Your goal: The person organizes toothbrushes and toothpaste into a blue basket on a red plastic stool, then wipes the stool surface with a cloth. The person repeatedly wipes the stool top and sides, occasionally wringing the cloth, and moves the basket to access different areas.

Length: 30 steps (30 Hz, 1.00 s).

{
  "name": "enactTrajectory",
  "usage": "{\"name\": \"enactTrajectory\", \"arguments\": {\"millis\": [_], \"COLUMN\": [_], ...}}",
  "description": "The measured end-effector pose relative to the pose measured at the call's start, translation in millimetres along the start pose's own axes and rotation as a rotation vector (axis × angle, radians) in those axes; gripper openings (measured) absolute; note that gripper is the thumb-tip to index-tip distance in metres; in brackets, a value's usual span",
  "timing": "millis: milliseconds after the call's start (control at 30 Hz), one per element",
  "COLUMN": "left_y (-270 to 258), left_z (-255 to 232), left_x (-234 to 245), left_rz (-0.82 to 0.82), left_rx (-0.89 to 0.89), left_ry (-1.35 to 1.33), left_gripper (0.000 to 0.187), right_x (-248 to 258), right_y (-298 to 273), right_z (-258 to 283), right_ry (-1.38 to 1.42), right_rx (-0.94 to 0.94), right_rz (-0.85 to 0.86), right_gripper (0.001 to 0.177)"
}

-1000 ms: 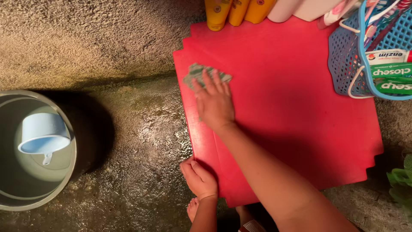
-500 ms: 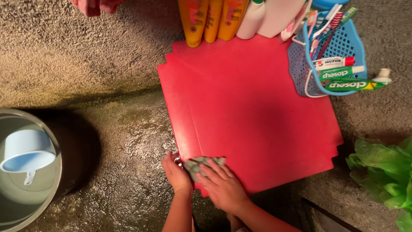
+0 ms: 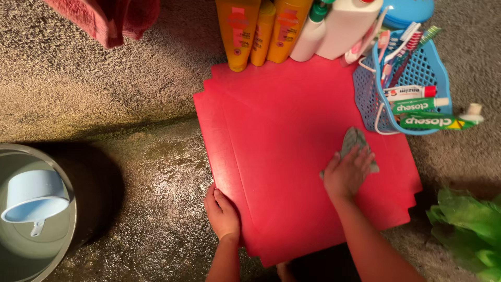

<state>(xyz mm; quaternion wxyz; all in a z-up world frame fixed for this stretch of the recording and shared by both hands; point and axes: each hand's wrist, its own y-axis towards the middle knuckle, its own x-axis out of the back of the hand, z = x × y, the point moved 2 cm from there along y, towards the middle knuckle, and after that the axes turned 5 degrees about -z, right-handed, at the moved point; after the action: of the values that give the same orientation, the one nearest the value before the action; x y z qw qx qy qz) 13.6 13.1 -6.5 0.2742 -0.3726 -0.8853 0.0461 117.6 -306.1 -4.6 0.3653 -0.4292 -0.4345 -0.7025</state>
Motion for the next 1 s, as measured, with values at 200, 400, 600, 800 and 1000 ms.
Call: {"name": "enactTrajectory", "arguments": {"millis": [200, 400, 600, 800, 1000], "left_y": [-0.9, 1.9, 2.6, 3.5, 2.2], "left_z": [-4.3, -3.1, -5.2, -9.3, -10.9], "left_x": [-2.2, -2.4, -2.3, -0.6, 0.1], "left_rz": [-0.013, -0.021, -0.012, -0.015, -0.03], "left_rx": [0.019, 0.03, 0.033, 0.025, 0.061], "left_ry": [0.026, 0.063, -0.002, 0.007, 0.036], "left_gripper": [0.046, 0.043, 0.039, 0.037, 0.036], "right_x": [-54.7, -65.9, -67.7, -79.9, -87.0], "right_y": [90.3, 92.6, 72.5, 72.8, 72.8], "right_z": [68.8, 157.0, 236.1, 322.6, 357.4], "right_ry": [0.016, 0.137, 0.266, 0.535, 0.53], "right_rx": [-0.028, 0.248, 0.623, 0.918, 0.991], "right_rz": [0.02, 0.039, 0.137, 0.145, 0.246], "right_gripper": [0.073, 0.068, 0.058, 0.044, 0.027]}}
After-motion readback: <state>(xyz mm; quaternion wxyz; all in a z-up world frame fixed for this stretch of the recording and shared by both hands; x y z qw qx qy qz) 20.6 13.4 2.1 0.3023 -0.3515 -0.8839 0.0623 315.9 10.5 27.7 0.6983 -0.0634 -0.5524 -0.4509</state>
